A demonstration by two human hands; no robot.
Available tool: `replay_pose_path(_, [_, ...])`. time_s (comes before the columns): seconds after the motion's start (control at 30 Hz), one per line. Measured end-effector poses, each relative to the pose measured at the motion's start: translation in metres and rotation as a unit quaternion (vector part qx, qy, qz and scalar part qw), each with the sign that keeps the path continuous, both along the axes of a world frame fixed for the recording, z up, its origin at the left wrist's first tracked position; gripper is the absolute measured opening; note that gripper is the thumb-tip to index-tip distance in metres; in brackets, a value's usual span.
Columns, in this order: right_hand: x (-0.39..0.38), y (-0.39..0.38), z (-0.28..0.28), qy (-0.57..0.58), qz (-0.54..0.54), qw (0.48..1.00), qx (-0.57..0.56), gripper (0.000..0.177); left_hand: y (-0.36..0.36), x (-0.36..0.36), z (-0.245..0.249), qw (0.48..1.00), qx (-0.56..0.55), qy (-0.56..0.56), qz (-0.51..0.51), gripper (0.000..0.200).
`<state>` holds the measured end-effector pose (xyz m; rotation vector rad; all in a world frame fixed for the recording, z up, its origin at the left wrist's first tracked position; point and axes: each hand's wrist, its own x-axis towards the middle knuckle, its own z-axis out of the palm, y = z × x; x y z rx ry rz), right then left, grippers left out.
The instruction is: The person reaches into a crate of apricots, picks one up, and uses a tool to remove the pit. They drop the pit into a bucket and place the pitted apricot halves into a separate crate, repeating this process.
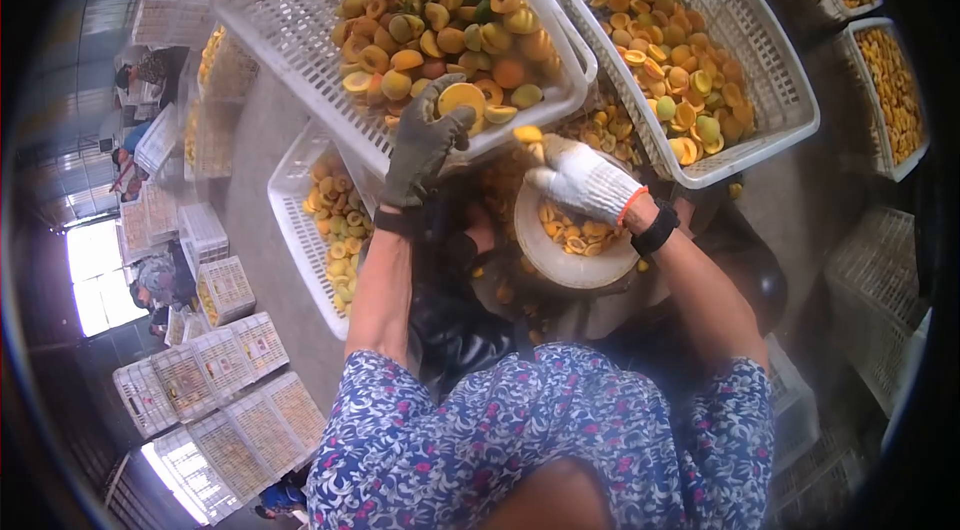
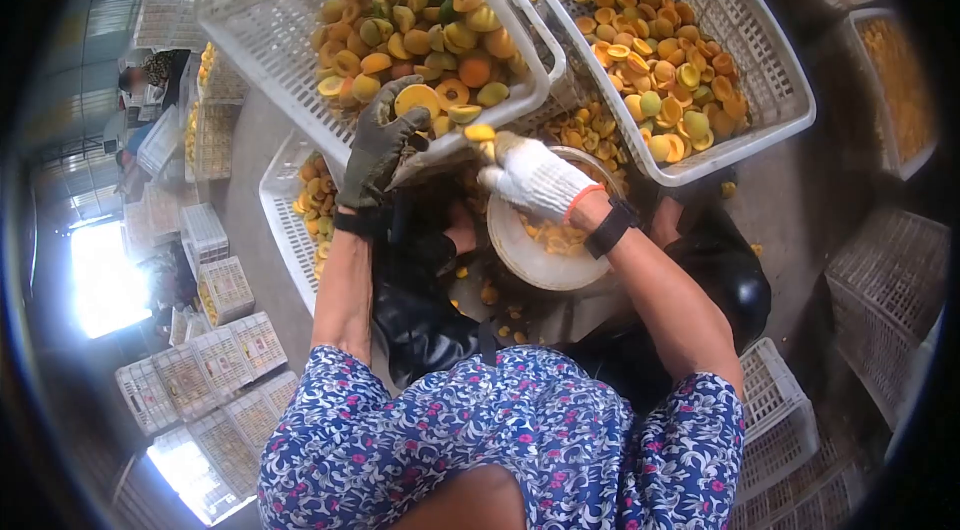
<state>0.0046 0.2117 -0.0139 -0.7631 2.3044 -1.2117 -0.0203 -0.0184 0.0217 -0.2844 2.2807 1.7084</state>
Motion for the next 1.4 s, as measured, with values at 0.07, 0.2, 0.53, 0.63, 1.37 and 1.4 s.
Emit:
replay_pose_path(0.07, [-0.006, -0.002, 0.012, -0.258, -0.109, 0.952, -0.123, 0.031, 0.011, 0.011, 0.005, 0.997, 0.068, 0.013, 0.018, 0.047])
replay_pose_path(0.2, [0.000, -0.009, -0.009, -0.074, -0.184, 0.959, -0.200, 0.032, 0.017, 0.021, 0.005, 0.978, 0.201, 0.035, 0.045, 0.052])
replay_pose_path(0.53, [-0.012, 0.003, 0.021, -0.131, -0.068, 0.988, -0.047, 0.033, 0.016, 0.027, 0.001, 0.938, 0.334, 0.054, 0.078, 0.062])
replay_pose_path(0.63, [-0.011, 0.003, 0.031, -0.125, -0.128, 0.977, -0.118, 0.036, 0.000, 0.026, -0.015, 0.938, 0.340, 0.051, 0.042, 0.058])
replay_pose_path(1.37, [0.007, -0.008, -0.019, 0.287, -0.078, 0.953, -0.057, 0.018, 0.040, 0.017, -0.011, 0.968, 0.228, 0.096, -0.027, 0.083])
replay_pose_path(1.4, [0.008, -0.007, -0.019, 0.288, -0.076, 0.953, -0.057, 0.018, 0.041, 0.017, -0.010, 0.973, 0.197, 0.115, -0.029, 0.084])
